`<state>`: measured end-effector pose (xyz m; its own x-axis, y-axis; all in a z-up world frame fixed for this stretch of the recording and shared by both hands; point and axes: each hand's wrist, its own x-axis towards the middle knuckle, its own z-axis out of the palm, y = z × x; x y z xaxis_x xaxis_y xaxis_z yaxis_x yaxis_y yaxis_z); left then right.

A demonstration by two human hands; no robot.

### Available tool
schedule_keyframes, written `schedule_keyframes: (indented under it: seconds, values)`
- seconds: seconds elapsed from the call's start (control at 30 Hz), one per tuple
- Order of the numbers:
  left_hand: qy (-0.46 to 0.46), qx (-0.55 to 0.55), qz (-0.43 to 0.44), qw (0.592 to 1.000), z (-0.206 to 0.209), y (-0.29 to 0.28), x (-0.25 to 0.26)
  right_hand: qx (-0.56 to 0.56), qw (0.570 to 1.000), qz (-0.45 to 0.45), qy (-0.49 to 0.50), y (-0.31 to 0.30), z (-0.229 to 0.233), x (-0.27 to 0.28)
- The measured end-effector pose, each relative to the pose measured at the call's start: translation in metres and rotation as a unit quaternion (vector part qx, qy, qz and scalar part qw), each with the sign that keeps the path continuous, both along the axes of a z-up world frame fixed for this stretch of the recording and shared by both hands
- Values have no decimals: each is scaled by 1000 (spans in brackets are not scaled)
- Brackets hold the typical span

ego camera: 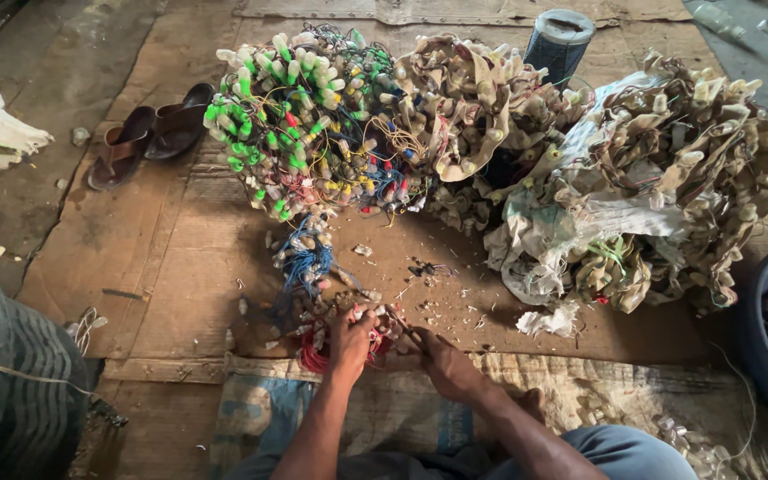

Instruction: The person sits on a mat and uses pliers to cut the wires of tangled Christmas lights. They repeatedly pull sections of the light string, cut the wires, and drop the pieces onto the floor.

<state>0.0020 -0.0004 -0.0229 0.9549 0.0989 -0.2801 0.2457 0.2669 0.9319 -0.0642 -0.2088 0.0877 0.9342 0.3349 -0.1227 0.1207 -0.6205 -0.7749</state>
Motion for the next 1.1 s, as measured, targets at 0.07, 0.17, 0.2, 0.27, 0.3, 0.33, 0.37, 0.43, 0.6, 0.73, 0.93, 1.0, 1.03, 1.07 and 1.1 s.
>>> schedule_keyframes:
  seconds: [0.07, 0.17, 0.2, 0.27, 0.3, 0.33, 0.37, 0.43, 0.6, 0.73, 0.93, 1.0, 1.03, 1.07, 1.1]
  values:
    - [-16, 2, -3, 1000, 5, -2, -1, -51, 998, -21, -4, 2, -1, -1]
    - [9, 50, -33, 998, 19, -4, -4, -92, 987, -73, 111, 6, -1, 0]
    - [10, 7, -46, 999, 24, -6, -5, -83, 989, -85, 93, 8, -2, -1]
    - [12, -78, -72, 994, 34, -10, -8, -64, 990, -109, 55, 11, -5, -2]
    - [-32, 42, -89, 995, 40, -11, -10, -63, 988, -126, 67, 12, -8, -2]
    - [-76, 162, -104, 978, 45, -11, -13, -62, 985, -143, 78, 12, -11, -2]
    - [-120, 279, -117, 946, 50, -12, -14, -60, 981, -160, 89, 13, -16, -3]
    - [-266, 383, -70, 882, 60, -16, -18, -49, 976, -184, 110, 14, -26, -5]
    - [-228, 462, -155, 843, 79, -27, -28, -7, 945, -267, 190, 5, -50, 3]
    - [-304, 448, -150, 827, 87, -36, -47, 35, 914, -337, 225, -23, -48, 31]
    - [-178, 349, -43, 919, 77, -16, -20, 10, 952, -249, 179, -11, -35, 11]
    - [-90, 315, -29, 944, 68, -7, -15, -46, 966, -228, 114, -7, -27, 6]
    - [-84, 297, -15, 951, 64, -4, -11, -65, 968, -226, 87, -8, -21, 6]
    - [-79, 280, 1, 957, 62, -1, -6, -82, 970, -223, 58, -8, -14, 10]
    - [-60, 210, 0, 976, 60, 1, -2, -81, 968, -226, 75, -8, -6, 14]
